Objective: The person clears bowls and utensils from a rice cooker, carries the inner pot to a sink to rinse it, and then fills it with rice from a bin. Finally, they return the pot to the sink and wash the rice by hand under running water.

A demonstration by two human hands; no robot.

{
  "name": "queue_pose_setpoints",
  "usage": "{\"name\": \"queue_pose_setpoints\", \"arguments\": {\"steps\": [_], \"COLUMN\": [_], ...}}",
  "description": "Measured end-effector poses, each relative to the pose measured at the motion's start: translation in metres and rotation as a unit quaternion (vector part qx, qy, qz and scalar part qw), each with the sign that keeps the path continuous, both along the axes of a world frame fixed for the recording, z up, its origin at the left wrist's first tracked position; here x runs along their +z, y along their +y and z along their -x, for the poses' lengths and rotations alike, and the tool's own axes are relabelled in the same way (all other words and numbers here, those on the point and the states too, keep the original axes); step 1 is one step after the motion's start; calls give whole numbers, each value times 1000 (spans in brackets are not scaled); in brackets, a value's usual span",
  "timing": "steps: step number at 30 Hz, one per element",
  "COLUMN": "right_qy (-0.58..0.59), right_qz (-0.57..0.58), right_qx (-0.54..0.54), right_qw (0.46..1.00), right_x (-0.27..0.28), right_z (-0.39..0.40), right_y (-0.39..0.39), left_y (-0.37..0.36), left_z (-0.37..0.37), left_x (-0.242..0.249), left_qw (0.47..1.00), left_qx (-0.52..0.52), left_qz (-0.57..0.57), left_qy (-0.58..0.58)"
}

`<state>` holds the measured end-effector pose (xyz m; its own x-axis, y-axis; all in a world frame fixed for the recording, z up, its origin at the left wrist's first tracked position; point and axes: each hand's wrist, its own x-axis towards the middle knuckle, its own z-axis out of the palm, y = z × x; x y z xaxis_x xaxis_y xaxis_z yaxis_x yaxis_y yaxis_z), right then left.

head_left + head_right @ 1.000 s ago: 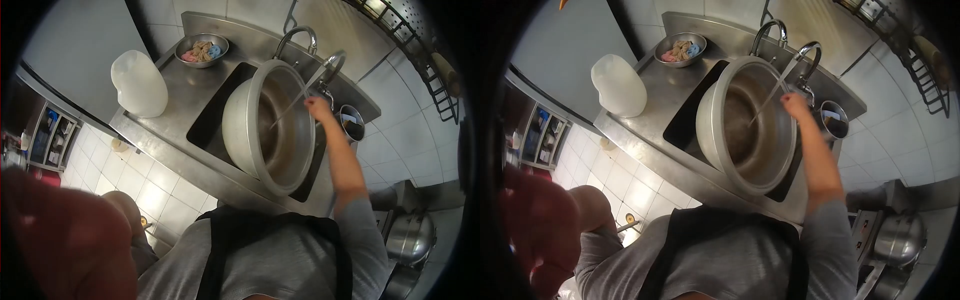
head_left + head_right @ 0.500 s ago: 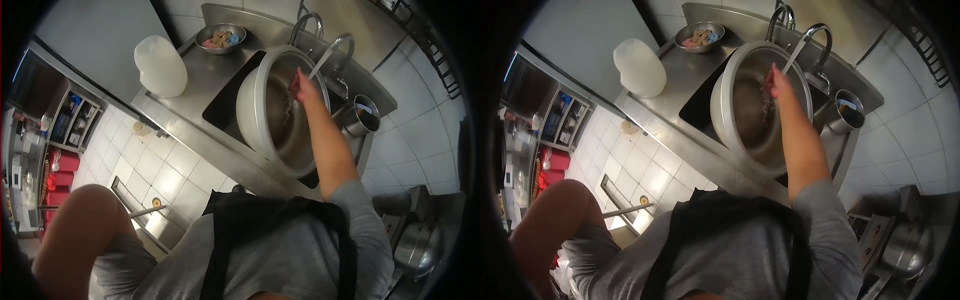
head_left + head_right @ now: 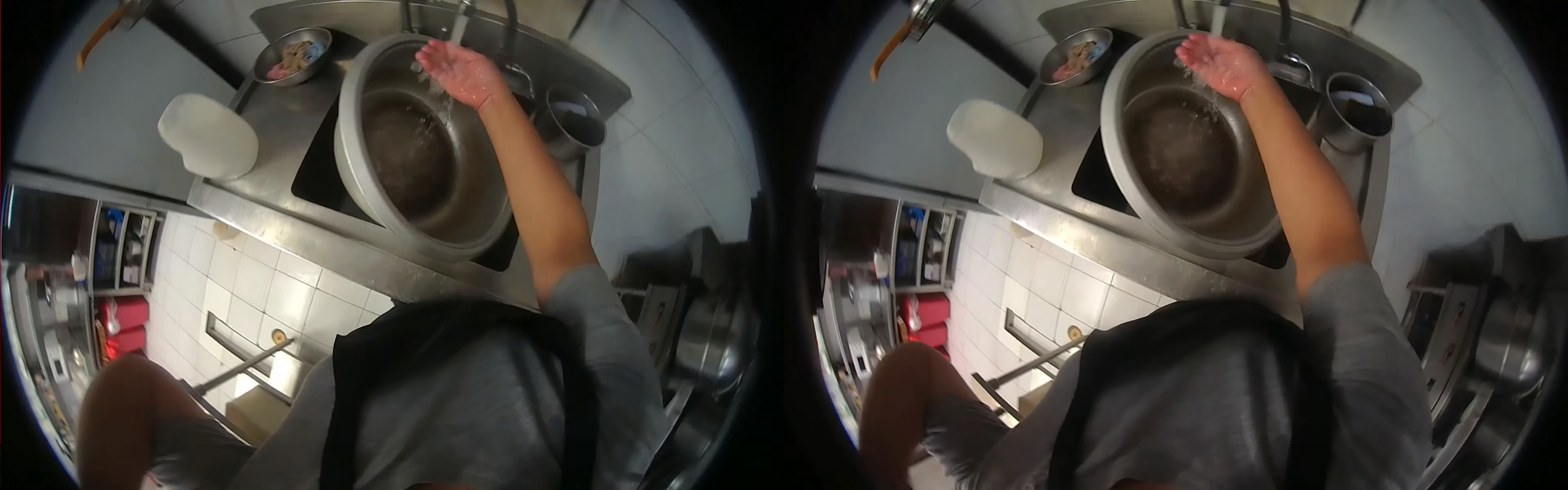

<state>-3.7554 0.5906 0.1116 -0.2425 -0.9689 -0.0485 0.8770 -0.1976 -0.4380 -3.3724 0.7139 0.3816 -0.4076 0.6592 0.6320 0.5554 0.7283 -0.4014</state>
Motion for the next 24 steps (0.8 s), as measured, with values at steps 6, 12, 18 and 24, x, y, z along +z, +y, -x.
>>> {"name": "queue_pose_setpoints", "arguments": {"steps": [6, 12, 18, 24], "right_qy": [17, 218, 903, 918], "right_qz": [-118, -170, 12, 142], "right_qx": [-33, 407, 281, 12], "right_qw": [992, 870, 325, 370], "right_x": [-102, -213, -259, -122], "right_z": [-56, -119, 51, 55], "right_y": [21, 91, 26, -132], "left_y": [-65, -125, -139, -147], "left_z": [49, 120, 135, 132], "left_x": [-100, -235, -253, -264], "left_qw": [915, 625, 544, 595], "left_qx": [140, 363, 349, 394], "left_qz": [-379, -672, -737, -677], "left_qy": [5, -160, -199, -179]}}
